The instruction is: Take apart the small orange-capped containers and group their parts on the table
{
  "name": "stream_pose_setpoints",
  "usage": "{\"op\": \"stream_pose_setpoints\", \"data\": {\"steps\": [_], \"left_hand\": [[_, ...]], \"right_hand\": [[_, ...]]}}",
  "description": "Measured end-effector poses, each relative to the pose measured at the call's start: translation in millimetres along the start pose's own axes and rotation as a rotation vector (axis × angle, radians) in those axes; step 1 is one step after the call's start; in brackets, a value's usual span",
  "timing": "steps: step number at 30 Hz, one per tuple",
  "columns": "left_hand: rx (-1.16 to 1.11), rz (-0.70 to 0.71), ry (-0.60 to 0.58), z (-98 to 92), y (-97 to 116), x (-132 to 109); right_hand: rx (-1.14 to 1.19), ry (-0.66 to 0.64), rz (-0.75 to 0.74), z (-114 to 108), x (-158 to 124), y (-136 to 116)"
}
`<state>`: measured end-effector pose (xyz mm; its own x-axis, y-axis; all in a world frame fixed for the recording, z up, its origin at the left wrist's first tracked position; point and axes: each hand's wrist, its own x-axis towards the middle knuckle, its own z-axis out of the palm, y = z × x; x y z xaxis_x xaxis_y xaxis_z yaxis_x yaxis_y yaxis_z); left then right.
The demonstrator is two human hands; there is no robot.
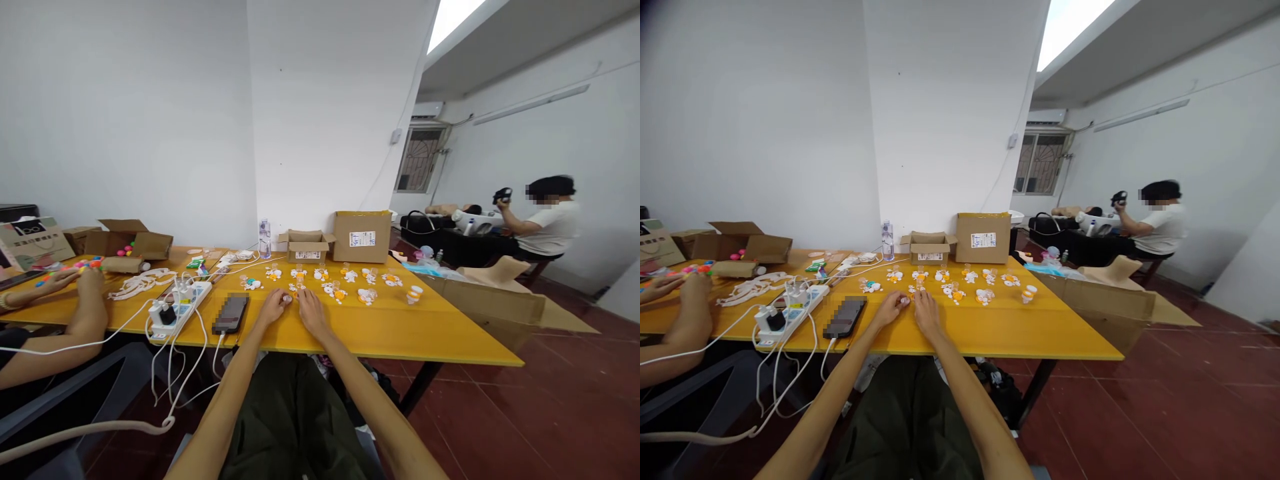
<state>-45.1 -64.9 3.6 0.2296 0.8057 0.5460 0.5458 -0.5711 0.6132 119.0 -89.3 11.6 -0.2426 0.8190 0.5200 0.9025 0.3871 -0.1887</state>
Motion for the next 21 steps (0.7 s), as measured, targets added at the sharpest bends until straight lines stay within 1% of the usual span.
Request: {"op": "stream_pose_setpoints", "data": {"steps": [3,6,11,18,21], "left_hand": [[0.008,0.018,-0.001,-1.3,1.0,-0.3],[0.014,0.023,0.001,-1.5,0.5,-0.3],[0.023,0.024,-0.006,-1.5,-1.9,0.3],[0.046,0.018,-0.023,-2.1,-1.4,1.0],[0.044,0.012,-0.020,-2.2,0.2,0.7]], "right_hand": [[-0.032,-0.032,0.056,0.2,-2.9,-1.9],[-0.049,-0.049,0.081,-0.9,-3.9,-5.3],[-0.038,-0.042,0.083,-2.0,-3.4,-8.3],[-0.042,-0.004,0.059,3.0,-2.5,-4.5],[-0.058,0.013,0.085,5.0,-2.6,-3.3]]}}
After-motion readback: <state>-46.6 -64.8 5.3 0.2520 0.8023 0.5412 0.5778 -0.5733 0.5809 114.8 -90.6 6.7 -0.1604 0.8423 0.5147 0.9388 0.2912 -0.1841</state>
